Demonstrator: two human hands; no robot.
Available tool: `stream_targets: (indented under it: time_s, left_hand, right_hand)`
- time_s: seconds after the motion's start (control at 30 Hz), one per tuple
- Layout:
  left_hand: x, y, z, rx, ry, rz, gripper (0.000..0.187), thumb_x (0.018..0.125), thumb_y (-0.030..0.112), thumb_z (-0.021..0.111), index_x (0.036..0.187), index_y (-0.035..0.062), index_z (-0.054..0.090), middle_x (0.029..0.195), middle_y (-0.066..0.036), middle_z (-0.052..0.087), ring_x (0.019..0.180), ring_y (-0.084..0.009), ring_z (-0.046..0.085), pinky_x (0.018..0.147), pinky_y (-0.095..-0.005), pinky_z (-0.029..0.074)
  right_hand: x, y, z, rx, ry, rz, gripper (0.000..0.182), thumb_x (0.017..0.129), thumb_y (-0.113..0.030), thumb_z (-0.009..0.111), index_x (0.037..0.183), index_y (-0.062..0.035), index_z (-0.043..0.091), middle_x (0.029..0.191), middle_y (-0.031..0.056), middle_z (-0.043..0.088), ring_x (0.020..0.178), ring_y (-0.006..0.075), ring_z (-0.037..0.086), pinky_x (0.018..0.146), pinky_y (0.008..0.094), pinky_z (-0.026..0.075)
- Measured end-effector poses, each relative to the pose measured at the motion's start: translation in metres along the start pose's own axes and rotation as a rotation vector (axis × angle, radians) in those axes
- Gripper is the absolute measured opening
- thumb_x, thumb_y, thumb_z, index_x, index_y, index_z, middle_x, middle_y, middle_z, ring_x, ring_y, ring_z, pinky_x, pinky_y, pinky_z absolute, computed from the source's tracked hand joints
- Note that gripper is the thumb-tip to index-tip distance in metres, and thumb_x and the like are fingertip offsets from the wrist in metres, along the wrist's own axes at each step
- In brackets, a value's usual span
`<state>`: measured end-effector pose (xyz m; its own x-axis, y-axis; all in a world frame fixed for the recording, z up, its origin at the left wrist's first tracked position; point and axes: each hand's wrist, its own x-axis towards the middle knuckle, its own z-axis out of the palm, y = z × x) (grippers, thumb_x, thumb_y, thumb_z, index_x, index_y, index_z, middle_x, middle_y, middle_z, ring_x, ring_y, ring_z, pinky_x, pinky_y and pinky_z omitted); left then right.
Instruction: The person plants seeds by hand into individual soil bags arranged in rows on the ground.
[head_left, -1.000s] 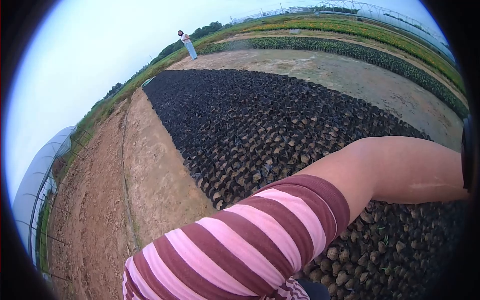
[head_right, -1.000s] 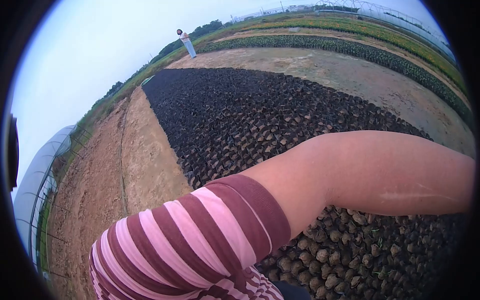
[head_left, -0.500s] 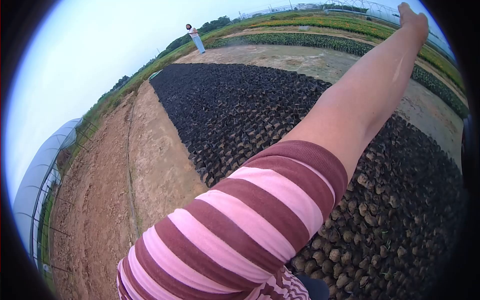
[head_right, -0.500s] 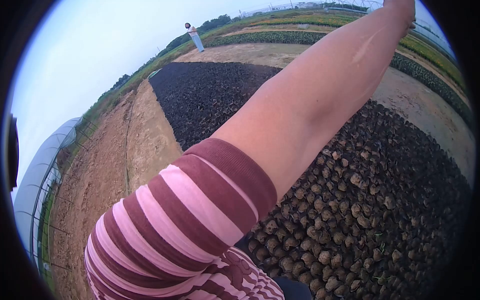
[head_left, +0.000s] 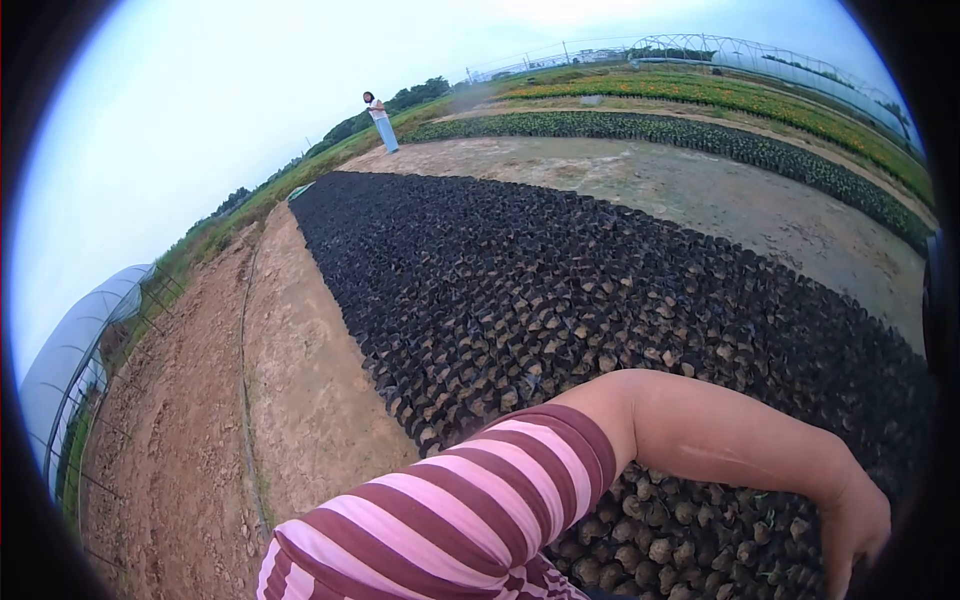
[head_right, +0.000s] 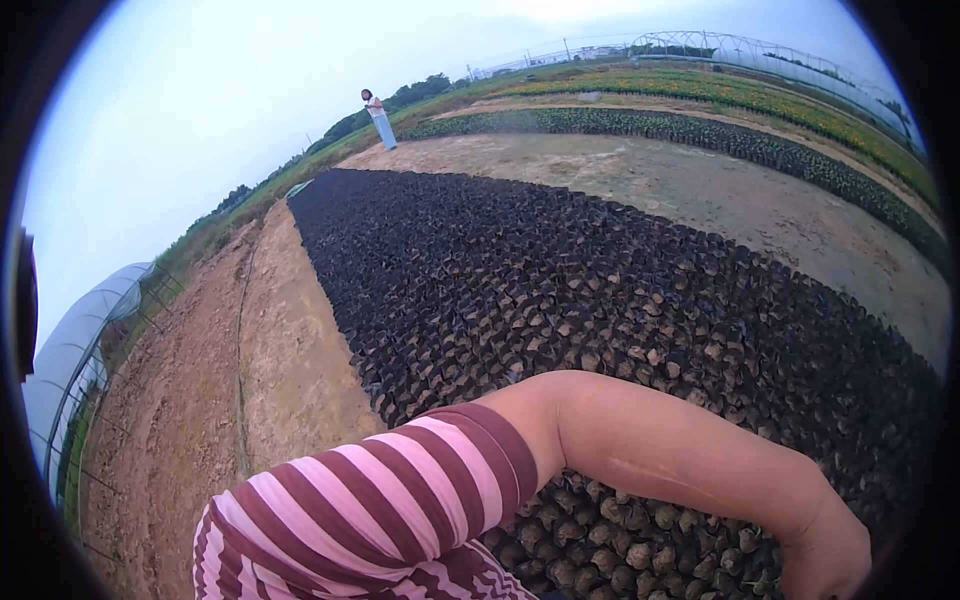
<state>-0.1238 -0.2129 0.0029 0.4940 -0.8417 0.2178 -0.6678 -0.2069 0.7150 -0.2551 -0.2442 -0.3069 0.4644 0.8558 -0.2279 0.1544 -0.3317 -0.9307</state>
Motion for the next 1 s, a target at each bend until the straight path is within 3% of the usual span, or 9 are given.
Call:
stream_targets:
  time_s: [0.1, 0.17, 0.3, 0.4, 0.47, 0.6, 0.67, 0.77, 1.0]
  left_hand:
    - [-0.063, -0.055, -0.001, 0.138, 0.161, -0.154, 0.049, 0.087, 0.031, 0.064, 0.122, -0.0027, 0.061, 0.115, -0.019, 0.060, 0.101, -0.0278, 0.065, 0.086, -0.0392, 0.052]
    - [-0.125, -0.113, 0.007, 0.236, 0.360, -0.441, 0.044, 0.088, 0.028, 0.064, 0.120, -0.0017, 0.059, 0.108, -0.018, 0.058, 0.092, -0.0299, 0.065, 0.084, -0.0410, 0.051]
    - [-0.277, -0.220, 0.063, 0.116, 0.761, -0.883, 0.038, 0.090, 0.028, 0.061, 0.115, -0.0009, 0.058, 0.113, -0.019, 0.060, 0.109, -0.0349, 0.058, 0.093, -0.0429, 0.046]
    - [-0.375, -0.241, 0.122, 0.190, 0.736, -1.265, 0.043, 0.091, 0.029, 0.061, 0.120, -0.0021, 0.056, 0.116, -0.022, 0.059, 0.113, -0.0379, 0.056, 0.095, -0.0451, 0.046]
    - [-0.416, -0.235, 0.165, 0.163, 0.861, -1.628, 0.047, 0.092, 0.031, 0.061, 0.123, -0.0018, 0.050, 0.127, -0.024, 0.051, 0.116, -0.0429, 0.054, 0.095, -0.0477, 0.048]
    - [-0.437, -0.211, 0.236, 0.284, 1.074, -2.133, 0.048, 0.093, 0.033, 0.060, 0.126, -0.0005, 0.049, 0.134, -0.020, 0.047, 0.126, -0.0371, 0.048, 0.099, -0.0494, 0.045]
    - [-0.438, -0.216, 0.269, 0.262, 1.113, -2.228, 0.058, 0.094, 0.035, 0.057, 0.139, 0.0002, 0.043, 0.148, -0.019, 0.037, 0.137, -0.0349, 0.036, 0.109, -0.0516, 0.033]
    - [-0.439, -0.239, 0.316, 0.370, 1.055, -2.224, 0.062, 0.096, 0.040, 0.051, 0.146, 0.0051, 0.039, 0.153, -0.018, 0.032, 0.144, -0.0325, 0.026, 0.114, -0.0523, 0.024]
    - [-0.431, -0.255, 0.324, 0.535, 1.037, -2.261, 0.058, 0.096, 0.040, 0.049, 0.143, 0.0064, 0.043, 0.151, -0.016, 0.036, 0.142, -0.0325, 0.028, 0.112, -0.0536, 0.026]
  right_hand:
    - [0.000, 0.007, 0.002, -0.019, 0.014, 0.047, 0.038, 0.088, -0.036, 0.062, 0.112, -0.0065, 0.070, 0.119, 0.0201, 0.066, 0.111, 0.0354, 0.064, 0.095, 0.0446, 0.050]
    - [-0.003, 0.013, -0.001, -0.032, 0.030, 0.081, 0.039, 0.088, -0.036, 0.062, 0.112, -0.0063, 0.070, 0.119, 0.0202, 0.066, 0.111, 0.0354, 0.064, 0.095, 0.0446, 0.050]
    - [-0.011, 0.038, -0.003, -0.064, 0.080, 0.161, 0.039, 0.088, -0.036, 0.062, 0.112, -0.0060, 0.070, 0.119, 0.0206, 0.066, 0.111, 0.0356, 0.064, 0.095, 0.0445, 0.050]
    - [-0.043, 0.080, -0.008, -0.090, 0.135, 0.262, 0.040, 0.088, -0.036, 0.063, 0.112, -0.0057, 0.070, 0.119, 0.0208, 0.066, 0.111, 0.0356, 0.064, 0.096, 0.0445, 0.050]
    - [-0.084, 0.107, -0.010, -0.116, 0.167, 0.380, 0.040, 0.088, -0.037, 0.063, 0.112, -0.0055, 0.070, 0.119, 0.0210, 0.066, 0.111, 0.0357, 0.064, 0.096, 0.0445, 0.050]
    - [-0.190, 0.152, -0.001, -0.219, 0.171, 0.711, 0.041, 0.088, -0.037, 0.063, 0.112, -0.0052, 0.070, 0.119, 0.0214, 0.066, 0.112, 0.0358, 0.063, 0.096, 0.0444, 0.050]
    - [-0.234, 0.171, 0.006, -0.285, 0.143, 0.869, 0.041, 0.088, -0.037, 0.063, 0.112, -0.0050, 0.070, 0.119, 0.0216, 0.066, 0.112, 0.0359, 0.063, 0.096, 0.0444, 0.050]
    - [-0.299, 0.195, 0.020, -0.391, 0.044, 1.092, 0.041, 0.087, -0.037, 0.064, 0.112, -0.0048, 0.069, 0.119, 0.0218, 0.066, 0.112, 0.0360, 0.063, 0.096, 0.0443, 0.050]
    - [-0.367, 0.195, 0.022, -0.563, -0.159, 1.377, 0.042, 0.087, -0.038, 0.064, 0.112, -0.0042, 0.069, 0.119, 0.0224, 0.065, 0.112, 0.0362, 0.063, 0.096, 0.0442, 0.050]
